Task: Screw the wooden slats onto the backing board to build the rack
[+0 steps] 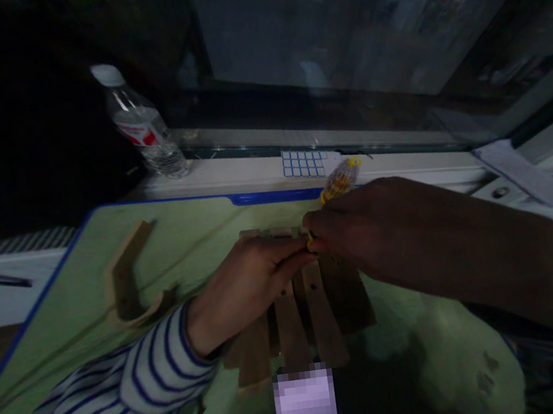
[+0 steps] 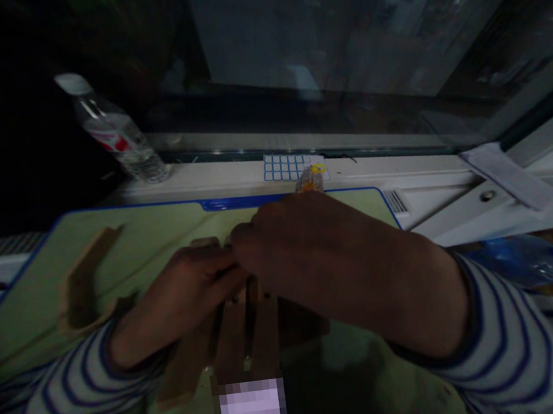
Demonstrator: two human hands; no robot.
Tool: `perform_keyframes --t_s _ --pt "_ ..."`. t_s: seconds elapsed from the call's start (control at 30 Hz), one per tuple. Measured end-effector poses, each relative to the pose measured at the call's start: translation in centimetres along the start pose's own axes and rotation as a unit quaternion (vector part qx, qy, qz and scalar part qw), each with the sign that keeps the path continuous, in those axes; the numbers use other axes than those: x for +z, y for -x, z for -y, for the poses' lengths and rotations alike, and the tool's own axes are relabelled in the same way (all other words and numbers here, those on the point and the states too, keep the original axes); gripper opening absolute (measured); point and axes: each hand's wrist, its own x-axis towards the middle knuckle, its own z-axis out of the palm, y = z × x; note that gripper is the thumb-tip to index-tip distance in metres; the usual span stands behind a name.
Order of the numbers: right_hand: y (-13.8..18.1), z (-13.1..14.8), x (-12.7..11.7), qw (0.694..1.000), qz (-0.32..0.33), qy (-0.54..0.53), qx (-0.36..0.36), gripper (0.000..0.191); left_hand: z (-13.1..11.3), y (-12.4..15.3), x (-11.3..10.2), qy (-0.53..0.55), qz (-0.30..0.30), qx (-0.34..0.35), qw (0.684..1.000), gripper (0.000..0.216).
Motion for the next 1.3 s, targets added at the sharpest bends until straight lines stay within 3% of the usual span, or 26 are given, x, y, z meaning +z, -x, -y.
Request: perform_keyframes --t_s 0.53,0.73,1.0,1.3 --pt "0.4 0.3 0.5 0.998 -0.036 0.046 -0.014 0.043 0.4 0.0 -0.3 0.031 0.025 0.002 0.999 0.021" --pt "-0.3 -0.4 1.8 0.999 -0.012 0.037 0.005 0.025 0.5 0.1 -0.3 0.041 0.038 -0.002 0.998 0.024" --pt "-0.7 -0.1 1.8 0.995 -0.007 0.081 0.064 0.012 -0.8 0.0 0.3 -0.005 -0.006 -0.055 0.998 0.020" --pt "-1.1 0.3 0.4 0.995 0.016 0.057 0.085 0.021 -0.5 0.0 0.2 -0.034 0.010 -0.042 0.998 0.019"
